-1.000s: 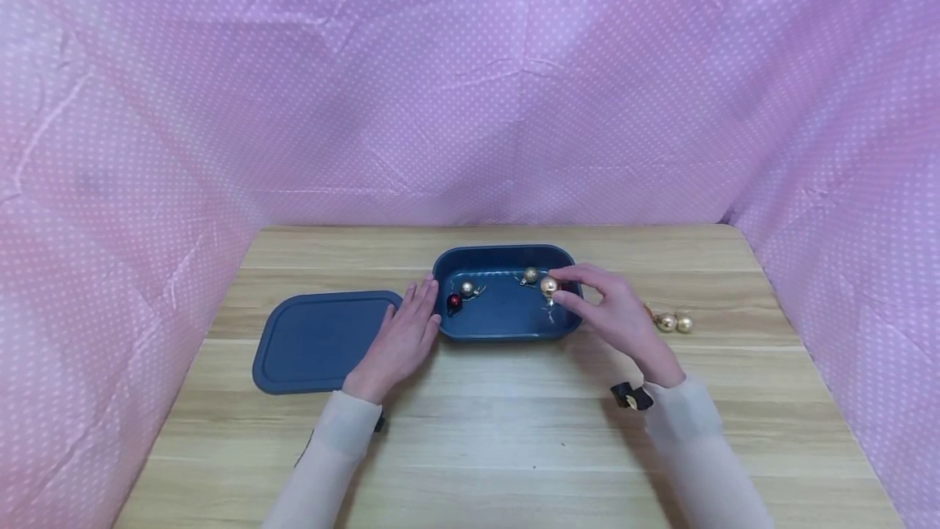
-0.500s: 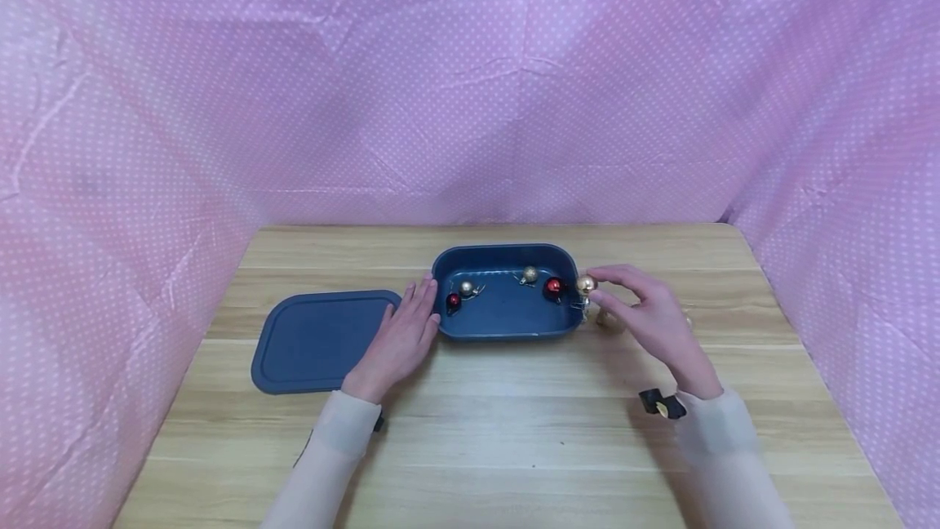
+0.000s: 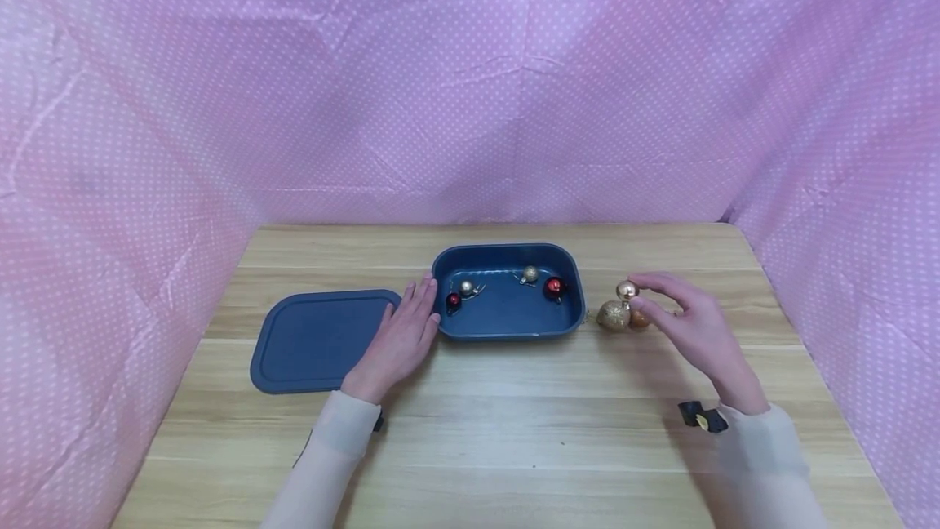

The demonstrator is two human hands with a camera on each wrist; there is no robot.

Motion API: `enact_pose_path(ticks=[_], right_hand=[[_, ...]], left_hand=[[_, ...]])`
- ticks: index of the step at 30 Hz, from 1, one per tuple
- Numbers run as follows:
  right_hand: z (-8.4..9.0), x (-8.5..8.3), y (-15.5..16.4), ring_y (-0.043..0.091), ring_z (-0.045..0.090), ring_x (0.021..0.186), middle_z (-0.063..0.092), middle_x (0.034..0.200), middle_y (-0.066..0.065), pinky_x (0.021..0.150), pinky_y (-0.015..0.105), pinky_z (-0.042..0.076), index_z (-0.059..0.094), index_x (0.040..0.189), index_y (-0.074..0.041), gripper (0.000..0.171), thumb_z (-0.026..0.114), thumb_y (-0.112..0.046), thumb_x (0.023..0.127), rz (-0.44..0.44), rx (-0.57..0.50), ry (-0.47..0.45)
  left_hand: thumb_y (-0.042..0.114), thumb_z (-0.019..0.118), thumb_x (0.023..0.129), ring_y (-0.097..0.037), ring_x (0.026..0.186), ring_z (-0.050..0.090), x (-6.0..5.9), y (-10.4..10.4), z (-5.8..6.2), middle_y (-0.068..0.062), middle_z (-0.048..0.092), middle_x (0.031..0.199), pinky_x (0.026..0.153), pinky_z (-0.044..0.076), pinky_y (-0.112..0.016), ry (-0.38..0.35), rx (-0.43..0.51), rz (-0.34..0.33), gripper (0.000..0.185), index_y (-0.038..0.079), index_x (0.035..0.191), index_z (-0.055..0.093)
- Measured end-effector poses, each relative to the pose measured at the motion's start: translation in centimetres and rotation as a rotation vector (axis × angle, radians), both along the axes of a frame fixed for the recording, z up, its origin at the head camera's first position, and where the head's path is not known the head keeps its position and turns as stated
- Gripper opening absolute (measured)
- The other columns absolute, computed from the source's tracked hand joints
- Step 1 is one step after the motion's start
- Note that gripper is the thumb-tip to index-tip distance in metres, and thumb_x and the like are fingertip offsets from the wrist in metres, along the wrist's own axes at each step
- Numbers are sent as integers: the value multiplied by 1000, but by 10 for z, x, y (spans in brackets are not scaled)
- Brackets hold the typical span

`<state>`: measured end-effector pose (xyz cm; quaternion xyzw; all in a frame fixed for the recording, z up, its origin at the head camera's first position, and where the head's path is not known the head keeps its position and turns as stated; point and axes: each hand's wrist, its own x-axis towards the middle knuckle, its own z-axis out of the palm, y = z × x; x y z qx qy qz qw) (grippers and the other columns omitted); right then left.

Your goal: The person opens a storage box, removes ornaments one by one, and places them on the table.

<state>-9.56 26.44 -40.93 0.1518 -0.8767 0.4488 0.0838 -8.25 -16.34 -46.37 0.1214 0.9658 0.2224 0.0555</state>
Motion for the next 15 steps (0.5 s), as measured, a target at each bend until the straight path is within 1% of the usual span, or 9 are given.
enact_pose_path(ticks=[1, 2, 4, 6, 8, 9, 11, 15], right_hand=[[0, 1, 3, -10, 58, 115, 72, 126, 7, 90, 10, 48, 75, 126, -10, 29, 75, -13, 96, -2, -5, -20], [-1, 2, 5, -9, 58, 114, 72, 126, 10, 87, 11, 50, 74, 126, -9, 30, 75, -12, 96, -2, -10, -28], [-1, 3, 10, -10, 58, 114, 71, 127, 9, 84, 11, 51, 74, 126, -10, 29, 74, -15, 98, -19, 4, -50], [-2, 4, 16, -11, 57, 115, 71, 127, 9, 90, 10, 48, 74, 127, -10, 29, 73, -16, 98, -27, 25, -48], [-3, 5, 23, -13, 54, 117, 72, 127, 8, 94, 8, 41, 74, 127, -11, 29, 73, -18, 99, -43, 52, -41], [-4, 5, 26, -15, 52, 118, 72, 127, 6, 94, 7, 38, 73, 128, -12, 30, 73, -19, 99, -53, 69, -39], [-5, 6, 32, -16, 50, 118, 71, 129, 4, 94, 6, 35, 73, 130, -13, 31, 73, -21, 99, -69, 80, -43], [-7, 7, 44, -18, 48, 118, 70, 133, 1, 93, 5, 35, 71, 133, -15, 35, 73, -22, 99, -101, 83, -64]], left_hand=[[31, 36, 113, -35, 158, 14, 0, 0, 0, -7, 14, 173, 117, 19, -71, 1, -1, 0, 60, 9, 166, 17], [31, 36, 113, -35, 158, 14, 0, 0, 0, -7, 14, 173, 117, 19, -72, 3, -2, -1, 60, 9, 166, 18], [31, 37, 113, -35, 158, 14, 0, 0, 0, -7, 14, 173, 117, 19, -71, 4, 0, -1, 60, 9, 166, 18], [32, 36, 113, -35, 158, 13, 0, 0, -1, -6, 14, 173, 118, 19, -71, 4, 0, -2, 60, 10, 166, 18], [32, 36, 113, -35, 158, 13, 0, 0, -1, -6, 14, 173, 118, 19, -71, 2, 1, -1, 60, 10, 166, 17], [32, 36, 113, -35, 158, 13, 0, 0, -1, -6, 14, 173, 118, 19, -71, 2, 2, -1, 60, 10, 166, 17], [32, 36, 113, -35, 158, 13, 0, 0, -1, -6, 14, 173, 118, 19, -71, 3, 2, -1, 60, 10, 166, 17], [32, 37, 113, -35, 158, 14, 0, 0, -1, -7, 15, 173, 118, 19, -71, 7, 2, -1, 60, 9, 166, 18]])
